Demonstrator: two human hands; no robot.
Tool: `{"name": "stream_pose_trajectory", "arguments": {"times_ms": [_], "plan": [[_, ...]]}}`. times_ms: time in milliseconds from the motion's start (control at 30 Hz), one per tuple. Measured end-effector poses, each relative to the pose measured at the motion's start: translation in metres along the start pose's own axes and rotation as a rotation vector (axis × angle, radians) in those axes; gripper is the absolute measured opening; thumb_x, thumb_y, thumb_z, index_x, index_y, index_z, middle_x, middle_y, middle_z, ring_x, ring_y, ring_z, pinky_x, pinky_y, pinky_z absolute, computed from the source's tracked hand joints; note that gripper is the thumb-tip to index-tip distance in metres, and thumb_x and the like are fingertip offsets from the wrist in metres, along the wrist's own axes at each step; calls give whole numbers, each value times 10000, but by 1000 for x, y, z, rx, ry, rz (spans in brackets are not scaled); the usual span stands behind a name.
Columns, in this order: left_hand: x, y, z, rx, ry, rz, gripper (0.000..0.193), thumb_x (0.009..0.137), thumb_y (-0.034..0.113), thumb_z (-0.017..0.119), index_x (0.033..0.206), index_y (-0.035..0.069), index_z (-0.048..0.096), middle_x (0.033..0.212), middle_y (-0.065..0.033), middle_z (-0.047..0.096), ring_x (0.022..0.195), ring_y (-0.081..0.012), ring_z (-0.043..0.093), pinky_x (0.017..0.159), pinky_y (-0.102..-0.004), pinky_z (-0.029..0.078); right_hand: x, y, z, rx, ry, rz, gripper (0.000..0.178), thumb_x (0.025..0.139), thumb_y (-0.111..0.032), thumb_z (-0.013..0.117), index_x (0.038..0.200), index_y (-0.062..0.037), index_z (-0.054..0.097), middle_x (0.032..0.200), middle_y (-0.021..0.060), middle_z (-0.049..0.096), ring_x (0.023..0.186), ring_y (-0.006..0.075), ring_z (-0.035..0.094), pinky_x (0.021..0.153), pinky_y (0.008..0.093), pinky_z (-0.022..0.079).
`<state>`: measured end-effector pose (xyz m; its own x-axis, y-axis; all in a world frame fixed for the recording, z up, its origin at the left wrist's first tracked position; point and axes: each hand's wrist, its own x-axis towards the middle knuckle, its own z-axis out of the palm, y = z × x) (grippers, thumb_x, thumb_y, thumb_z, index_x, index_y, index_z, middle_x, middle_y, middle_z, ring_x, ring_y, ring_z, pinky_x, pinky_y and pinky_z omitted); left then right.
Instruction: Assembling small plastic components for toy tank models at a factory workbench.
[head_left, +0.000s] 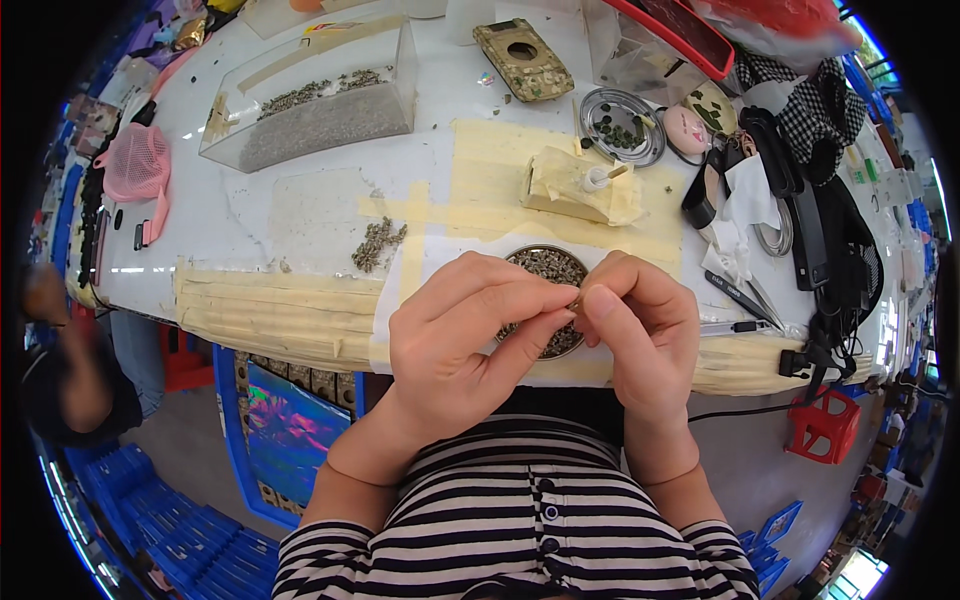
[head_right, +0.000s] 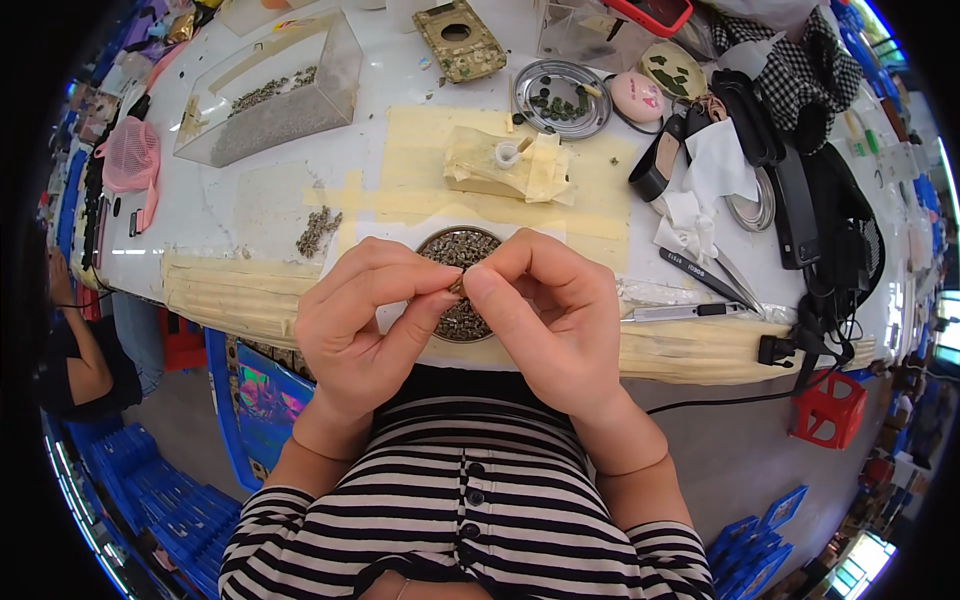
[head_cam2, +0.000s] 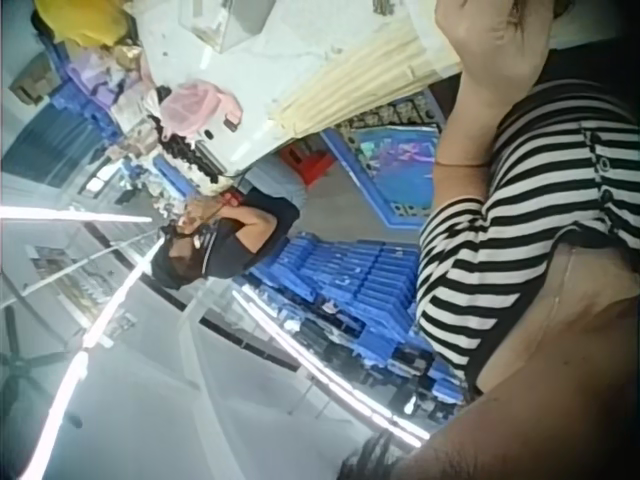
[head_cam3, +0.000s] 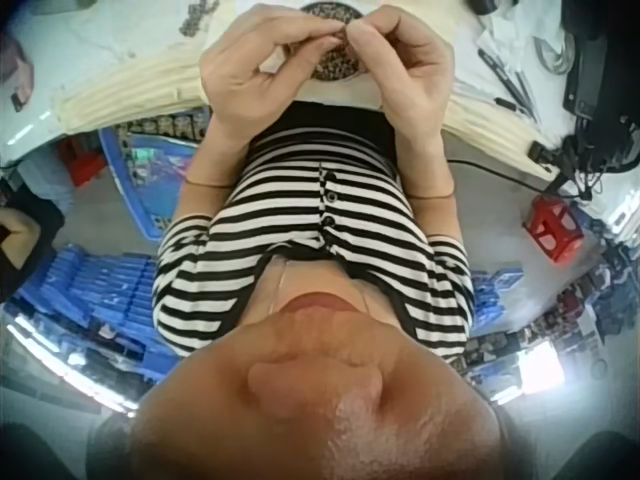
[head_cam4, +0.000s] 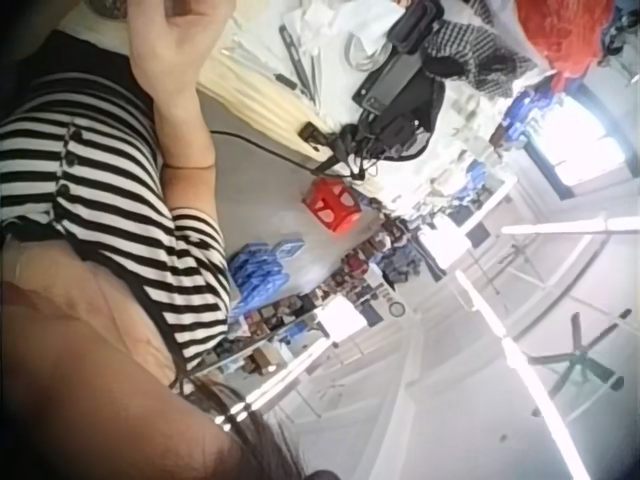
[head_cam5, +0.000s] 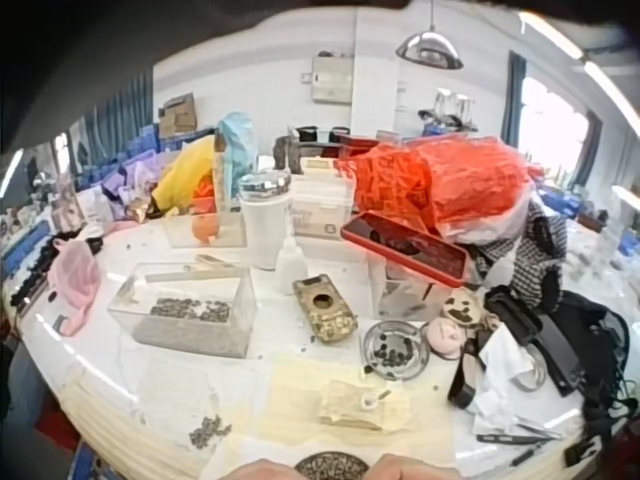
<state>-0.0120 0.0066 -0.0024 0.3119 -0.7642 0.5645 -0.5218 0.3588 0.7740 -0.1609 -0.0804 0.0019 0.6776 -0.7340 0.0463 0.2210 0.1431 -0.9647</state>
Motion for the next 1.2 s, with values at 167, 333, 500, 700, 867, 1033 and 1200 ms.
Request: {"name": "stream_pose_trajectory", "arguments": {"times_ms": [167, 333, 500, 700, 867, 1033, 1200], "plan": [[-2, -2, 1, 0, 3, 8, 221, 750, -40, 764, 963, 12, 730, 841, -92, 685, 738, -212, 647, 639, -290, 512, 2, 0, 1, -6, -7, -23, 59, 923, -19, 634, 876, 16, 628, 800, -22, 588, 732, 27, 511, 659, 186, 407], [-2, 1, 2, -52, 19, -34, 226, 742, -36, 776, 958, 7, 728, 845, -93, 691, 746, -208, 654, 645, -287, 518, 1, 2, 1, 0, -1, -42, 58, 919, -11, 628, 872, 22, 625, 827, -6, 587, 748, 37, 516, 663, 190, 410], [-4, -1, 2, -93, 30, -48, 222, 733, -43, 778, 942, 8, 727, 836, -96, 694, 743, -205, 657, 646, -282, 519, 1, 1, 2, -57, 7, -65, 53, 919, -10, 624, 879, 24, 622, 827, -3, 576, 737, 43, 507, 656, 193, 406], [-4, -2, 3, -43, 49, 12, 219, 725, -49, 777, 930, 8, 724, 830, -96, 689, 740, -212, 654, 638, -290, 516, 0, 4, 4, -21, 9, -56, 45, 914, -7, 628, 884, 24, 615, 825, -5, 572, 725, 42, 496, 644, 194, 397], [-3, -2, 2, 10, 50, 56, 203, 733, -94, 732, 920, -25, 695, 839, -116, 677, 752, -211, 630, 675, -286, 491, 0, 5, 5, -105, 29, -84, 31, 902, 1, 635, 894, 26, 619, 824, 8, 583, 720, 50, 506, 642, 195, 404], [-1, -2, -2, 109, 59, 70, 182, 744, -72, 744, 912, -26, 692, 846, -115, 685, 753, -219, 637, 685, -291, 497, 4, 5, 5, -528, 99, -453, 155, 818, 53, 686, 969, 17, 692, 844, 62, 634, 690, 107, 554, 614, 231, 451], [0, -6, -3, 83, 90, 71, 202, 731, -36, 780, 918, 2, 714, 815, -97, 674, 709, -217, 638, 614, -298, 504, 4, 3, 6, -637, 58, -557, 255, 761, 72, 716, 1004, -4, 734, 869, 91, 669, 691, 162, 586, 621, 259, 479]]}}
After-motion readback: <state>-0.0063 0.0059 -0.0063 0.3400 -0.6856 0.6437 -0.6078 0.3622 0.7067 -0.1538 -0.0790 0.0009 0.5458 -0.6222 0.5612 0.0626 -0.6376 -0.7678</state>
